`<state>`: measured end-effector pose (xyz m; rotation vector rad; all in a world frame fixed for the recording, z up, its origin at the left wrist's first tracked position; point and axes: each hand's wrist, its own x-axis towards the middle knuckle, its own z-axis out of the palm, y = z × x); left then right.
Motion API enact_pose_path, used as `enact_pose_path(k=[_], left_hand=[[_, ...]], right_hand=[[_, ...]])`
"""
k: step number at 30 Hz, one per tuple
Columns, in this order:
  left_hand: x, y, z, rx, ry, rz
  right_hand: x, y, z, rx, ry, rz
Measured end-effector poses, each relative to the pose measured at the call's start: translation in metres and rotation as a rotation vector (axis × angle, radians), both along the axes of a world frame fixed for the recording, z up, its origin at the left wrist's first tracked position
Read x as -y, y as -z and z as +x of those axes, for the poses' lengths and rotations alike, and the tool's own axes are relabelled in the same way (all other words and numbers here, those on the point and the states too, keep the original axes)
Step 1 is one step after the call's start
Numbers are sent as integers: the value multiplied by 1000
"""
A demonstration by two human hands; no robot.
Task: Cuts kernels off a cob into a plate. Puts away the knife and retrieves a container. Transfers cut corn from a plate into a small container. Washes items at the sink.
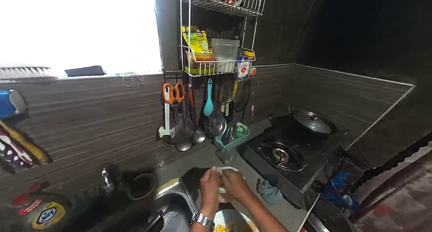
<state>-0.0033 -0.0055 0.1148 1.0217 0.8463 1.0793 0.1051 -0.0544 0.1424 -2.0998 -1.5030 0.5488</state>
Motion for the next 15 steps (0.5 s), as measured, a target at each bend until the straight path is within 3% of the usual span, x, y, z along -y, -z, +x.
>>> enact_pose_path(k=[6,9,11,15], left_hand=[[4,6,-4,-173,-22,167],[2,3,-5,-162,-21,200],[2,-1,-7,-148,-6,203],[1,2,-15,-174,0,182]], right_hand=[[5,-8,0,139,-106,-200],[10,-23,-1,167,-120,-183],[23,-28,-3,155,-127,-9],[84,-6,-10,-13,-52,613]])
